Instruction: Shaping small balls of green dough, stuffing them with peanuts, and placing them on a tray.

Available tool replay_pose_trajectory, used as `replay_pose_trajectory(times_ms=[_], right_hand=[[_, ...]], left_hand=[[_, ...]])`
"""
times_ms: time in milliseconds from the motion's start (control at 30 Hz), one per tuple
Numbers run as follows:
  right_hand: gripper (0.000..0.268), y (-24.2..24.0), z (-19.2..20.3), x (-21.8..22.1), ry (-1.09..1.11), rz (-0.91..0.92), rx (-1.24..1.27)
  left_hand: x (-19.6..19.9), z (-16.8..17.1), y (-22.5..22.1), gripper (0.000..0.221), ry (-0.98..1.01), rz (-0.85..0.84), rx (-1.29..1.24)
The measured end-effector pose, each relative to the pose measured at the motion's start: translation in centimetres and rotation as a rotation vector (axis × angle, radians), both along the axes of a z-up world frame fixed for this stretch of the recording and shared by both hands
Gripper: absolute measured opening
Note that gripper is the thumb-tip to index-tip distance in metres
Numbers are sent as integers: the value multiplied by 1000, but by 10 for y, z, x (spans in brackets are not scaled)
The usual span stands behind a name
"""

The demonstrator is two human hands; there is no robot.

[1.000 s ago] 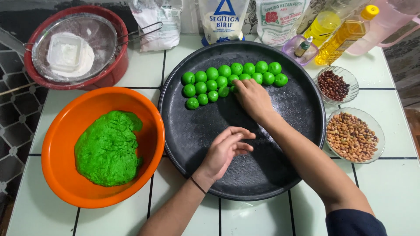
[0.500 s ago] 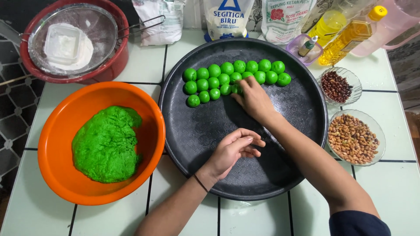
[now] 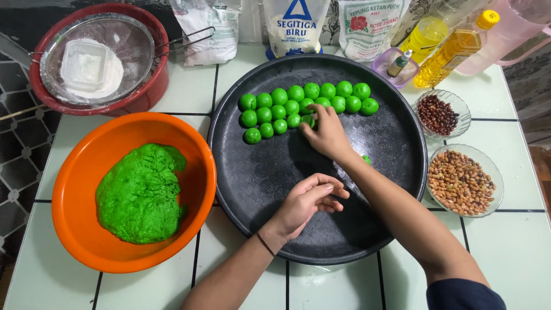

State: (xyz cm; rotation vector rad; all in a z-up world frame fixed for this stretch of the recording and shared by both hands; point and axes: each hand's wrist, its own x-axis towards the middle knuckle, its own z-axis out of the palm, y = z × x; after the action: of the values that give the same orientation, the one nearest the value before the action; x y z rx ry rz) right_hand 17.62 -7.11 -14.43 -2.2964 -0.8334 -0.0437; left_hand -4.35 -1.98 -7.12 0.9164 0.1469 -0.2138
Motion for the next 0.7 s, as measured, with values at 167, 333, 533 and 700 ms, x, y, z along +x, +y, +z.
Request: replay_pose_trajectory(times_ms=[167,333,533,700], right_hand=[[34,-4,-11,16,43,-28,-24],[35,-5,4,-4,41,-6,41],[39,-7,22,-5,153,-15,35],[44,-14,20,6,302,-164,114]], left_hand=[[1,-3,-1,27,-3,7,-31],[2,6,-2,26,5,13,-11],[1,3,-2,25,-6,7,-5],[-1,10,-3,25,-16,14,-4]])
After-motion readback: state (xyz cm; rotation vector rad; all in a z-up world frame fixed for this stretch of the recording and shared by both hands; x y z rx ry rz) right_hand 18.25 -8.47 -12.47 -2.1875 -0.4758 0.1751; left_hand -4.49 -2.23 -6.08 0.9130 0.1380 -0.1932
